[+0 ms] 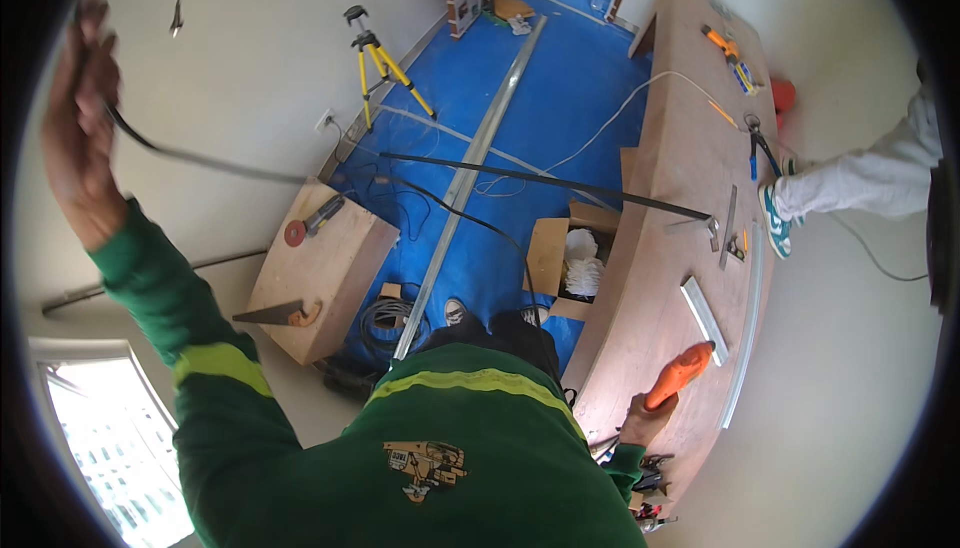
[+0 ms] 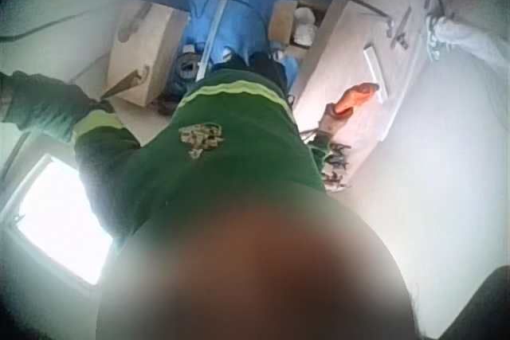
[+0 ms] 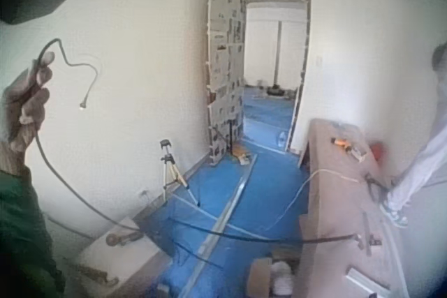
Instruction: The person files the edge of a black metal strip with a metal file, then uses an orange corded drill to drill a hole in the strip. The person handles the metal strip, file, and drill throughout the process.
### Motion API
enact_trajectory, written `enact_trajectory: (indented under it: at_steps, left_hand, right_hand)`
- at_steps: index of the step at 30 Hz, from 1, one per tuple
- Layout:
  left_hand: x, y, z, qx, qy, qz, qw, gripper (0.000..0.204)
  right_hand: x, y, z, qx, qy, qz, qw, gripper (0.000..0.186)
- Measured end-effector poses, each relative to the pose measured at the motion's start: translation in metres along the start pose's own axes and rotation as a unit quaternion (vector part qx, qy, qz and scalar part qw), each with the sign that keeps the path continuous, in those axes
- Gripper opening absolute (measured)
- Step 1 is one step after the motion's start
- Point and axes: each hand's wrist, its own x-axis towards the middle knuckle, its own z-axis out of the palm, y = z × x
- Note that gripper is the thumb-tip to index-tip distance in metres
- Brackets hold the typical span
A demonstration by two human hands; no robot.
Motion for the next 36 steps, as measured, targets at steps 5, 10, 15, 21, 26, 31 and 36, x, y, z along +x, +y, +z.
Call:
enact_trajectory:
  at_steps: [5,10,15,21,26,31,36]
  left_hand:
    - [-0.148,-0.062,-0.036,0.089,0.084,-0.120,0.985,0.050]
    - [-0.230,-0.071,-0.060,0.065,0.108,-0.195,0.973,0.048]
    - [-0.285,-0.083,-0.045,-0.048,-0.016,-0.276,0.960,0.062]
    - [-0.286,-0.115,0.088,-0.215,-0.402,-0.369,0.810,0.039]
    - [-0.278,-0.114,0.186,-0.145,-0.639,-0.196,0.729,0.035]
    - [-0.270,-0.120,0.204,-0.117,-0.731,-0.117,0.662,0.033]
    - [-0.269,-0.123,0.228,-0.140,-0.796,-0.109,0.578,0.036]
  right_hand:
    - [0.003,-0.068,0.051,0.023,-0.092,-0.089,0.991,0.048]
    - [-0.008,-0.149,0.086,0.100,-0.254,-0.039,0.961,0.048]
    - [-0.024,-0.217,0.108,0.150,-0.391,-0.006,0.908,0.054]
    - [-0.038,-0.261,0.142,0.180,-0.519,0.007,0.836,0.064]
    - [-0.051,-0.279,0.170,0.235,-0.532,0.088,0.809,0.053]
    - [-0.063,-0.287,0.174,0.231,-0.545,0.118,0.798,0.068]
    - [-0.076,-0.262,0.152,0.111,-0.427,-0.095,0.892,0.078]
